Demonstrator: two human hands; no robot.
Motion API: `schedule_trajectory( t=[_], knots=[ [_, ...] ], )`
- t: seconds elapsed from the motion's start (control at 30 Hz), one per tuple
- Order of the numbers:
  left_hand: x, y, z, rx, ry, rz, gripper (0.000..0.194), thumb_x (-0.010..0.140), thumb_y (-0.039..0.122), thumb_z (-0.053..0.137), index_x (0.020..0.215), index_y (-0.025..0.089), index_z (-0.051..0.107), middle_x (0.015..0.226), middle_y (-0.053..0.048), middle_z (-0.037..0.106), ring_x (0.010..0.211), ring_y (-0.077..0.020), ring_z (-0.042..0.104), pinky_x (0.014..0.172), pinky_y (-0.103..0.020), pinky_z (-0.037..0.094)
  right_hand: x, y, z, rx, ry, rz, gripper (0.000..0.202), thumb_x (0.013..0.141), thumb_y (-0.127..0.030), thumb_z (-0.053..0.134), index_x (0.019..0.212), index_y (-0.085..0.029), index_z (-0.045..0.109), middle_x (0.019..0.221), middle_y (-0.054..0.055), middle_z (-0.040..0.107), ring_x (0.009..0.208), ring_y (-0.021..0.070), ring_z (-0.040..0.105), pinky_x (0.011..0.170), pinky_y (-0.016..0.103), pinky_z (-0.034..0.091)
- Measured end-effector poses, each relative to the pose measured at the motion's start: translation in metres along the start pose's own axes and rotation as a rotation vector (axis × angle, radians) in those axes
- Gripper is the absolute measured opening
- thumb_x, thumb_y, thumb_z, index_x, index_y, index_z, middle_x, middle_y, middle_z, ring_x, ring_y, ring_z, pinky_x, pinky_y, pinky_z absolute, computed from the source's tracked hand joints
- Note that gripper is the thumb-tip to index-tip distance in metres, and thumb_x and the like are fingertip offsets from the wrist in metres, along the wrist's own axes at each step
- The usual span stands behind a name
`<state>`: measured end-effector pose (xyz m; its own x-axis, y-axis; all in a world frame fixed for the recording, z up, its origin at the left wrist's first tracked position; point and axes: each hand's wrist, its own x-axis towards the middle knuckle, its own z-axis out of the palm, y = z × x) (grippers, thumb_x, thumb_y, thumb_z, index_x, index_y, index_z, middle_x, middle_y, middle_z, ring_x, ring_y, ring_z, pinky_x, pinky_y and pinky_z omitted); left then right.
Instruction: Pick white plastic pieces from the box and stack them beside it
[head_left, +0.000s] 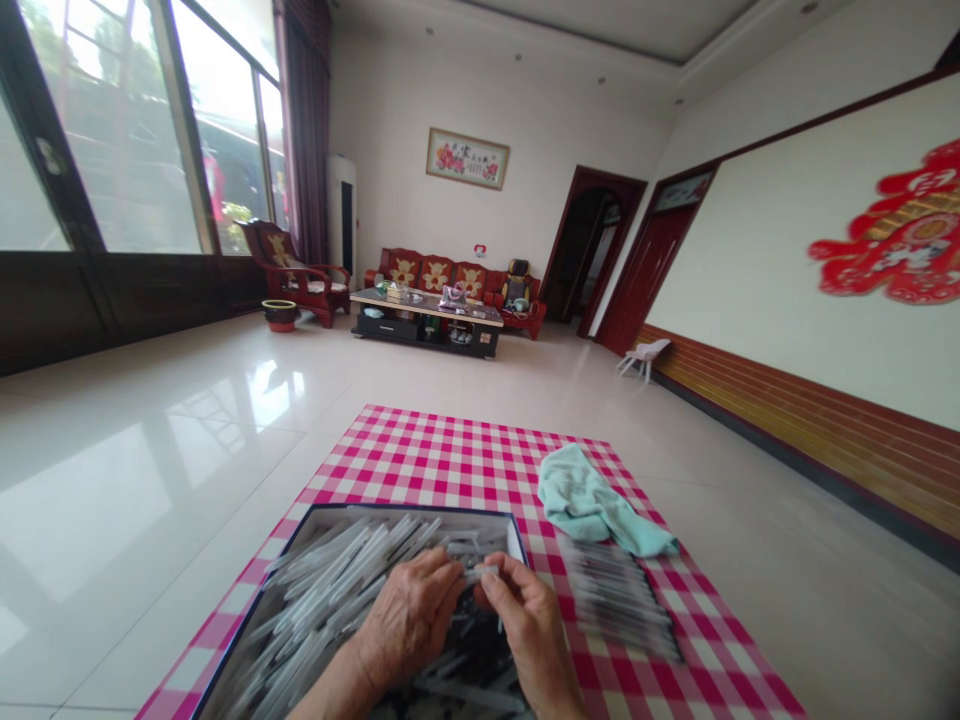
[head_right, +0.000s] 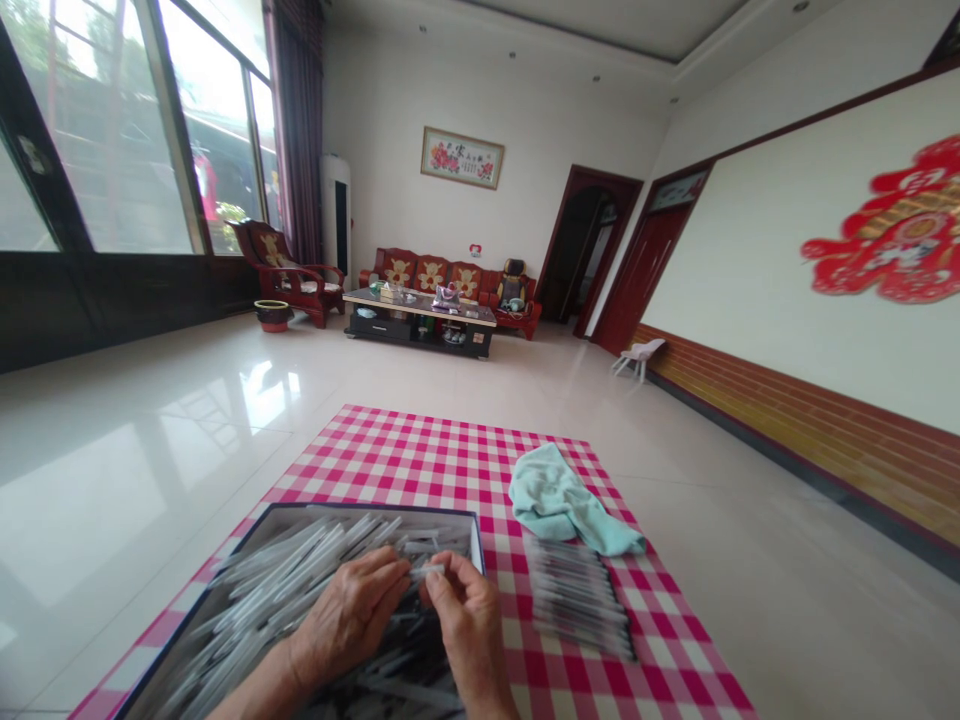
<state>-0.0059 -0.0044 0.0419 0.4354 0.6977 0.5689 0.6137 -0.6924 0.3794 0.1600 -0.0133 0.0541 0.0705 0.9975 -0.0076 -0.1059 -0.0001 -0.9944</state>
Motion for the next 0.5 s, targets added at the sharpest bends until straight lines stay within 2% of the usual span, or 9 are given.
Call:
schedule_trajectory(
  t=[0.37, 0.5],
  knots=[
    [0.0015, 0.0006, 0.0054, 0.139, -0.010, 0.113, 0.030, 0.097, 0.015, 0.030, 0.076, 0.019, 0.051, 0.073, -0.003, 0.054, 0.065, -0.0152, 0.050, 0.057, -0.027, 0.037, 0.0040, 0.0061, -0.0045, 0.035, 0.000, 0.056, 0.036, 0.063, -0.045, 0.081, 0.083, -0.016, 0.072, 0.069, 0.000, 0.066, 0.062, 0.0163, 0.059, 0.062, 0.027, 0.051],
    [0.0039, 0.0028, 0.0059, 0.154, -0.030, 0.108, 0.028, 0.097, 0.016, 0.032, 0.079, 0.019, 0.053, 0.075, -0.003, 0.056, 0.067, -0.0160, 0.054, 0.058, -0.027, 0.041, 0.0007, 0.0070, -0.0043, 0.059, 0.003, 0.063, 0.036, 0.064, -0.045, 0.081, 0.084, -0.017, 0.071, 0.071, 0.001, 0.066, 0.064, 0.0169, 0.059, 0.063, 0.028, 0.051]
  ],
)
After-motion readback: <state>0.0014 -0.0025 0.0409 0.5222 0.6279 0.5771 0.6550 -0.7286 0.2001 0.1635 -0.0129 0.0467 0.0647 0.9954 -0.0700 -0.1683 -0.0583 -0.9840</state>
